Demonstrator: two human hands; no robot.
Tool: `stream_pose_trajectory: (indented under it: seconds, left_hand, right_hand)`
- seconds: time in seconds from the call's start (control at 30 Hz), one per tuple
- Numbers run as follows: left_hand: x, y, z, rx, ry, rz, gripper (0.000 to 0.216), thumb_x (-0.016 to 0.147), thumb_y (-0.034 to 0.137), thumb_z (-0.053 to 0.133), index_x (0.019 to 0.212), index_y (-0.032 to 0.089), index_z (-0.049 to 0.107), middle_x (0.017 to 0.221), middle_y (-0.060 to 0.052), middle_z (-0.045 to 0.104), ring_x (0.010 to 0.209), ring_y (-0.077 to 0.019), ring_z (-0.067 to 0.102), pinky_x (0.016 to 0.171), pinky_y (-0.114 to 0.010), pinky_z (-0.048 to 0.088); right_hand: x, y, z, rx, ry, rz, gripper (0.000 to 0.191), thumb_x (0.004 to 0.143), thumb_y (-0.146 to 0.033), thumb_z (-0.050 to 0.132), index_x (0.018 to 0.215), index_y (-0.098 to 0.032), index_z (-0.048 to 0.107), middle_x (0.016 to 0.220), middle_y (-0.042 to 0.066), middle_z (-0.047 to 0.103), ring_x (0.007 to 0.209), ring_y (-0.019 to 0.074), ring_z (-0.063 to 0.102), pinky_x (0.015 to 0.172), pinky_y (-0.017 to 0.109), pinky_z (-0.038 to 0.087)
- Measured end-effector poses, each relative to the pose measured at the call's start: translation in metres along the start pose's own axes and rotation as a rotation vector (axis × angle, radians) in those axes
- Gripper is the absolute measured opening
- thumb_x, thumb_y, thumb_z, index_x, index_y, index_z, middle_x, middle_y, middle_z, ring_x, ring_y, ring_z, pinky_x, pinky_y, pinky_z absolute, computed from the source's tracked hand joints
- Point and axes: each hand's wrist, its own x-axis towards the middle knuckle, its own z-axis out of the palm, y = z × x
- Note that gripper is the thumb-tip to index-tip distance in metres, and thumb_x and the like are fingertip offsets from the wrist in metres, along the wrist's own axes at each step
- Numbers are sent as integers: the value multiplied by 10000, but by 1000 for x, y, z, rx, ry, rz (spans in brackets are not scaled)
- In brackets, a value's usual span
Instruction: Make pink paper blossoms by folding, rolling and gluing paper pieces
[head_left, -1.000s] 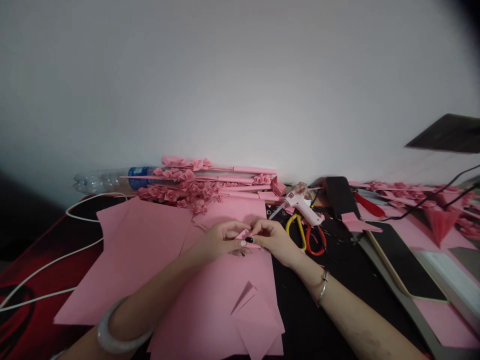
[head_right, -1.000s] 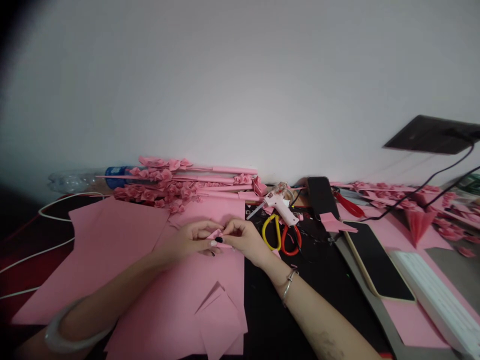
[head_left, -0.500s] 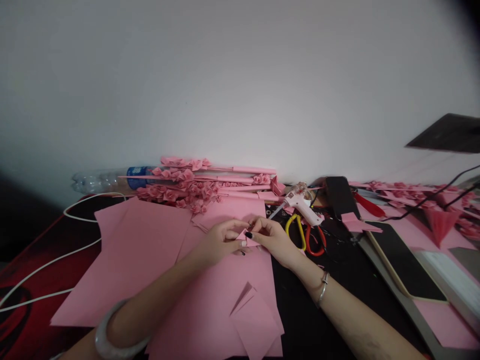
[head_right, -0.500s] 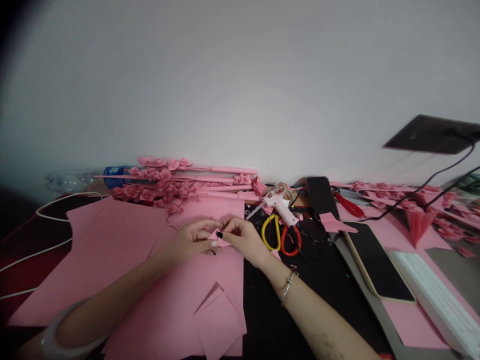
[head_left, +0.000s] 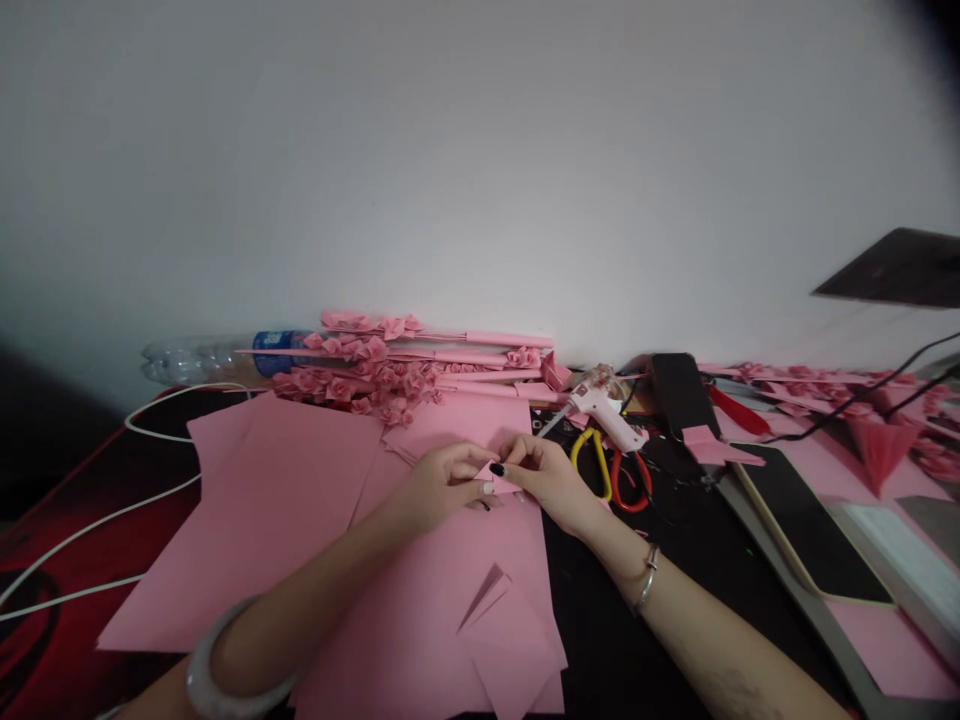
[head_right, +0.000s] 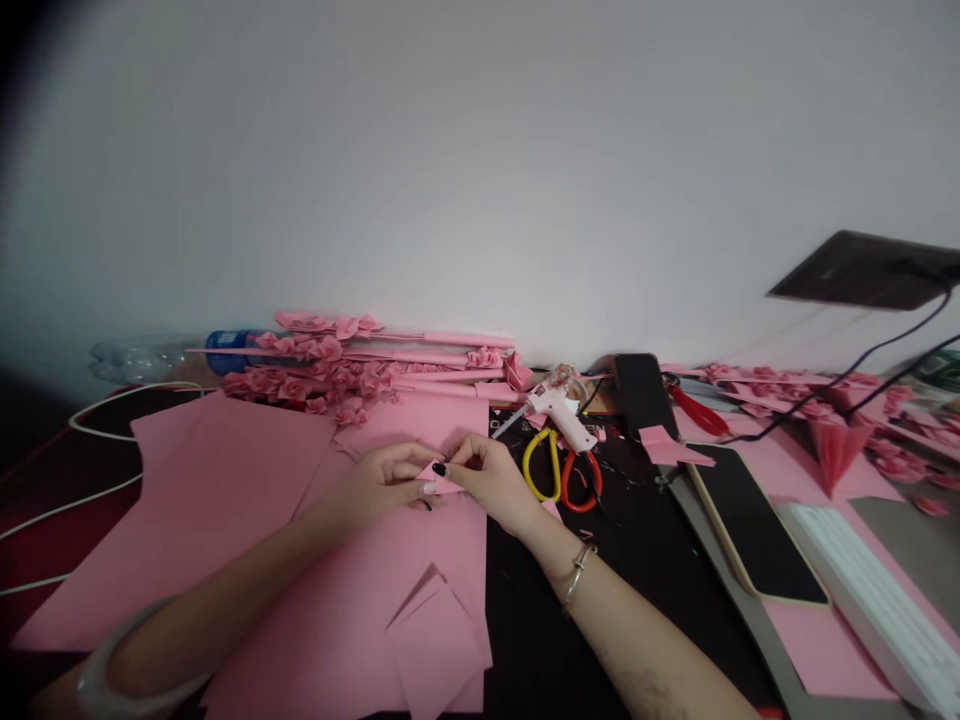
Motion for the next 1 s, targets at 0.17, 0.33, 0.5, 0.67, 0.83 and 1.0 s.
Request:
stream_pose_trajectory:
  seconds: [0.17,0.33,0.5,0.67,0.83,1.0]
  left_hand:
    - [1,-2,-1,-19,-20,16,340,722,345,767,987,170,646,840,-52,754,764,-206,726,760,-347,555]
    - [0,-1,0,-31,-14,26,317,729,304,753,993,156,658,844,-56,756,752,-199,723,761,-341,556]
    - [-1,2,1,10,7,34,282,729,224,729,995,153,666,778,-44,749,749,-206,721,753,-336,549]
    - [-2,5,1,48,26,7,293,736,198,706,1021,158,656,767,-37,752,739,-203,720,750,-334,552]
    - [-3,5,-1,89,22,-7,352,747,183,672,1096,155,630,757,-34,757,740,-209,726,744,-330,551]
    - [-2,4,-1,92,19,-18,273,736,159,654,999,187,588,660,5,728,704,-216,726,700,-321,541]
  right_hand:
    - [0,0,0,-7,-3,39,367,700,-400,807,616,-180,526,615,-42,514,479,74,408,457,222,301]
    - [0,2,-1,-9,1,18,355,716,-387,795,616,-178,526,624,-38,516,477,70,401,452,220,290]
    - [0,1,-1,-28,5,25,360,717,-390,794,615,-182,518,604,-44,499,482,75,403,453,221,298]
    - [0,-1,1,-40,13,33,363,716,-413,793,629,-180,529,594,-53,494,470,70,398,458,223,298]
    - [-1,-1,0,-53,6,51,353,714,-408,791,636,-178,535,570,-56,490,473,74,408,464,222,315]
    - [-2,-5,1,-74,2,82,346,702,-404,794,643,-166,550,550,-63,483,461,66,393,453,215,319]
